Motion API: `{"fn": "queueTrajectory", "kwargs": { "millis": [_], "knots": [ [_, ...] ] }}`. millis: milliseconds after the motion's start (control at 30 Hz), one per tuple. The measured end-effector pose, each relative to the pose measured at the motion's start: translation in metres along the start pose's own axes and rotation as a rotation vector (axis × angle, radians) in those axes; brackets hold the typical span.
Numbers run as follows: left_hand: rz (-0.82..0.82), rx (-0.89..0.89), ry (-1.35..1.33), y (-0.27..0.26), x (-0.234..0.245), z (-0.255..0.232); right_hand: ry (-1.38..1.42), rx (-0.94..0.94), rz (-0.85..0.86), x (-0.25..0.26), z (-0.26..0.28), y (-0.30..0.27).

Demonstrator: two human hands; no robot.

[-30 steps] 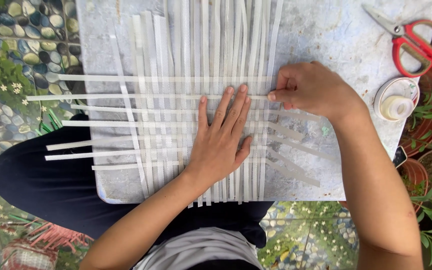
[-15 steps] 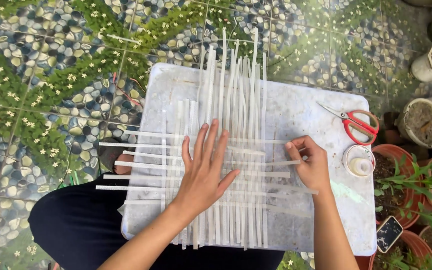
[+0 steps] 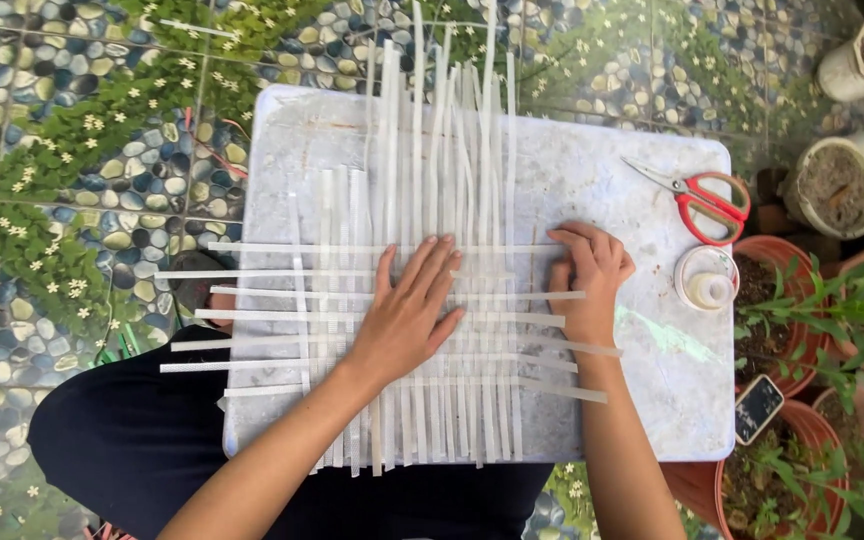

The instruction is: Weaving white plastic strips together on a flat board to create a woven mat or base.

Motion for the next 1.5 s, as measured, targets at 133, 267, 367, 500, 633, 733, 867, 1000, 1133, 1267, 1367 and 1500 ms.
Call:
{"fn": "queueTrajectory", "kwargs": {
  "millis": [133,267,367,500,633,733,867,1000,1133,1267,1367,1500],
  "knots": [
    [0.040,0.007,0.021,-0.002,-0.004,-0.001,-0.012,-0.039,0.005,-0.001,-0.003,-0.002],
    [0.022,-0.007,0.088,-0.001,-0.005,0.000,0.002,-0.037,-0.002,0.000,0.000,0.001],
    [0.048,-0.019,0.144,-0.002,-0.006,-0.002,0.091,-0.045,0.001,0.003,-0.003,-0.001],
    [0.143,-0.025,0.264,0.004,-0.012,-0.010,0.344,0.030,0.125,0.000,-0.014,-0.006],
    [0.215,0.027,0.343,0.018,-0.016,-0.027,0.341,0.077,0.175,-0.004,-0.009,-0.005],
    [0.304,0.061,0.443,0.024,-0.028,-0.031,0.324,0.124,0.190,-0.005,-0.011,-0.007],
    [0.366,0.073,0.525,0.027,-0.031,-0.036,0.304,0.158,0.203,0.000,-0.001,-0.006],
    [0.391,0.066,0.579,0.032,-0.033,-0.038,0.243,0.144,0.160,-0.002,-0.003,-0.008],
    [0.439,0.069,0.591,0.040,-0.026,-0.044,0.145,0.099,0.044,0.009,0.003,-0.006],
    [0.473,0.074,0.575,0.049,-0.016,-0.050,0.073,0.008,0.016,0.006,0.005,-0.002],
    [0.487,0.095,0.572,0.055,-0.017,-0.051,0.030,-0.005,0.021,0.001,0.002,-0.001],
    [0.475,0.119,0.660,0.059,-0.021,-0.056,0.036,-0.044,0.056,0.003,0.005,-0.002]
  ]
}}
Point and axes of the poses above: each hand's wrist, its own y-axis towards the middle knuckle, its own x-axis out of the back of the hand, z = x × y, the point moved 4 cm from there along y, towards the middle knuckle, and after that the axes turned 8 degrees about -x, right-handed, at the moved point
